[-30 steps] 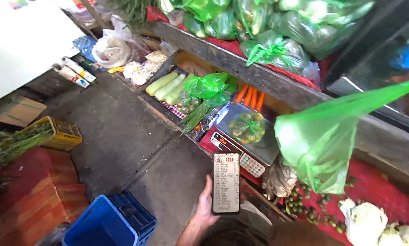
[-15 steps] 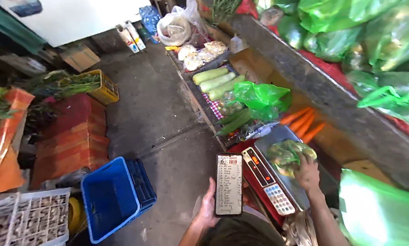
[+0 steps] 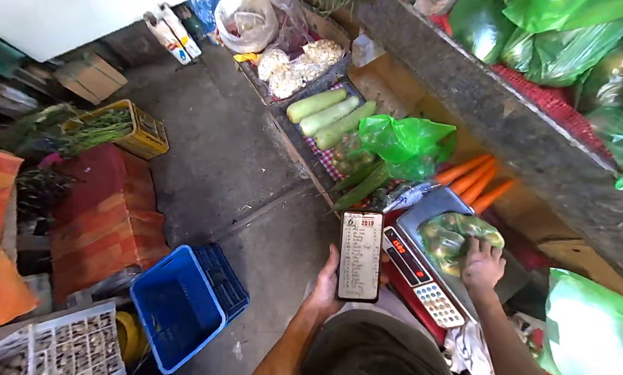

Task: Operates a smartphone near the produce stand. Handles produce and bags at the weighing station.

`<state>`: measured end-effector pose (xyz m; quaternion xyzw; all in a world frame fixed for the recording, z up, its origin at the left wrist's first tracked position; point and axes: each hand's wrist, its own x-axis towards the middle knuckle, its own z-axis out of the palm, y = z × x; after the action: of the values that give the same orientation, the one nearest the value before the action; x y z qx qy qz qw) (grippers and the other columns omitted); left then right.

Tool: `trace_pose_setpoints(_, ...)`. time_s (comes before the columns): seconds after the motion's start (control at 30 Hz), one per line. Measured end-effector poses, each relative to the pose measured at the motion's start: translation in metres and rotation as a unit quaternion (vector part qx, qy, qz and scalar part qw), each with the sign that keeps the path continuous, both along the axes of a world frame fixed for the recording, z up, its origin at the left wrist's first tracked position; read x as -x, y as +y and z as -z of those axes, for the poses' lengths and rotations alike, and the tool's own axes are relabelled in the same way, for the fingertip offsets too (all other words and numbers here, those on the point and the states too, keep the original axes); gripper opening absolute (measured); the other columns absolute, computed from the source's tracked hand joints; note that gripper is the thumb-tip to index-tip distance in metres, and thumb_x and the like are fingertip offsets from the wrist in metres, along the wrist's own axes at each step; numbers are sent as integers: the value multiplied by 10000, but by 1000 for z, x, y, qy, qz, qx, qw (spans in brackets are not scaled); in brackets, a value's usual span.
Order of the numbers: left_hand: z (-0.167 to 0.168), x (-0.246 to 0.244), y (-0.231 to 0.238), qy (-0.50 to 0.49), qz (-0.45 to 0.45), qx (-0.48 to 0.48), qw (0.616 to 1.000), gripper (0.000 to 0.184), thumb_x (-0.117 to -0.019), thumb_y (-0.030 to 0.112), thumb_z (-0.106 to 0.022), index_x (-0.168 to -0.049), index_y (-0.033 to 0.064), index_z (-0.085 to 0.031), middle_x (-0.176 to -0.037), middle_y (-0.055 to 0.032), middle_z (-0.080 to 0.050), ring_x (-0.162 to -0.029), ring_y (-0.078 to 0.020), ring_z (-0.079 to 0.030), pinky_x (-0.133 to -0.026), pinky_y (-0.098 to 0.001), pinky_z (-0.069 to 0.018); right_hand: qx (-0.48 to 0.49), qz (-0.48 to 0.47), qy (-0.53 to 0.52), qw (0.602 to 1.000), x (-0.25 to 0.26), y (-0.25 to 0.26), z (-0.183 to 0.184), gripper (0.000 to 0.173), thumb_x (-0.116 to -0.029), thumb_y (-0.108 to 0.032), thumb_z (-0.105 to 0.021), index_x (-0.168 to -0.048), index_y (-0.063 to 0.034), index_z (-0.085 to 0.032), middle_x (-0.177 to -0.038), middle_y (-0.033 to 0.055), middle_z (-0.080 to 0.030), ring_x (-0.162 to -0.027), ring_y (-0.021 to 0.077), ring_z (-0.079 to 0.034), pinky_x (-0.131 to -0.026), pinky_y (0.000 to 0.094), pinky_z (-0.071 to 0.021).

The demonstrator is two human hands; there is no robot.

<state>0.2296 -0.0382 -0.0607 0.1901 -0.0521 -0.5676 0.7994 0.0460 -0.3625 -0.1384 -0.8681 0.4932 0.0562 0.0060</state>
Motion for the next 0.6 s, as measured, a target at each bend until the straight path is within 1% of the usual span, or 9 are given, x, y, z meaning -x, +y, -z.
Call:
trace_pose_setpoints(0.1,-6,-1,-11,12,6,3,1000,744,-867,788,-511,-1283,197,-686,-1224,-132,-725,-1085,-281,-720,-930,-427,-595,-29,21,-42,998,1,0,-8,411,-957,-4,-598,-1364,44,-576,-1427,351,-510,-1337,559,-468,-1038,700,-391)
trace_pose_setpoints(0.2,-8,2,-21,-4,6,12,1000,769,-846,806,-517,-1289,203,-694,-1227,-126,-726,-1073,-271,-725,-929,-418,-596,-49,43,-57,996,-5,2,-11,448,-959,-32,-607,-1400,20,-549,-1449,343,-494,-1352,565,-448,-1024,730,-380)
trace_pose_setpoints(0.27,-3,7,-25,-9,14,13,1000,788,-846,818,-499,-1303,203,-684,-1243,-131,-717,-1087,-279,-717,-939,-430,-589,-60,57,-47,995,-7,3,-11,460,-974,-45,-582,-1428,4,-525,-1473,328,-482,-1353,562,-447,-1018,736,-372)
trace_pose_setpoints(0.3,-1,8,-27,-7,21,13,1000,789,-849,816,-497,-1306,201,-682,-1249,-136,-713,-1092,-287,-714,-942,-437,-587,-67,68,-45,994,-9,5,-13,455,-986,-48,-561,-1437,-2,-517,-1479,322,-481,-1331,565,-469,-998,741,-381)
trace_pose_setpoints(0.33,1,8,-30,-2,28,14,999,787,-849,812,-506,-1312,201,-682,-1256,-142,-709,-1096,-295,-712,-944,-444,-586,-75,90,-45,992,-12,8,-17,444,-1001,-60,-547,-1443,-26,-521,-1485,306,-486,-1277,564,-521,-951,744,-417)
trace_pose_setpoints(0.37,2,7,-32,2,36,12,999,779,-849,807,-514,-1315,206,-680,-1256,-142,-708,-1103,-298,-710,-947,-449,-584,-84,115,-47,989,-14,11,-24,438,-1009,-78,-541,-1446,-56,-529,-1483,293,-496,-1173,570,-595,-860,747,-468)
trace_pose_setpoints(0.43,3,4,-37,8,39,-18,999,758,-841,805,-533,-1286,211,-688,-1209,-127,-729,-1089,-286,-717,-930,-455,-592,-106,165,-74,978,-15,15,-32,415,-1020,-92,-533,-1435,-71,-540,-1474,293,-499,-1090,581,-626,-801,747,-486)
trace_pose_setpoints(0.53,1,-11,-46,-2,55,-39,998,768,-845,829,-488,-1264,215,-680,-1152,-98,-750,-1050,-260,-731,-897,-442,-605,-91,164,-149,971,-10,17,-25,326,-1013,-50,-535,-1325,15,-605,-1355,344,-564,-1114,582,-615,-840,747,-478)
trace_pose_setpoints(0.6,7,-27,-52,-8,81,-8,997,806,-857,843,-441,-1295,205,-664,-1188,-126,-735,-1054,-286,-726,-906,-456,-601,-85,159,-189,965,-8,16,-16,299,-1011,-16,-513,-1279,63,-621,-1312,371,-573,-1178,578,-583,-916,734,-462)
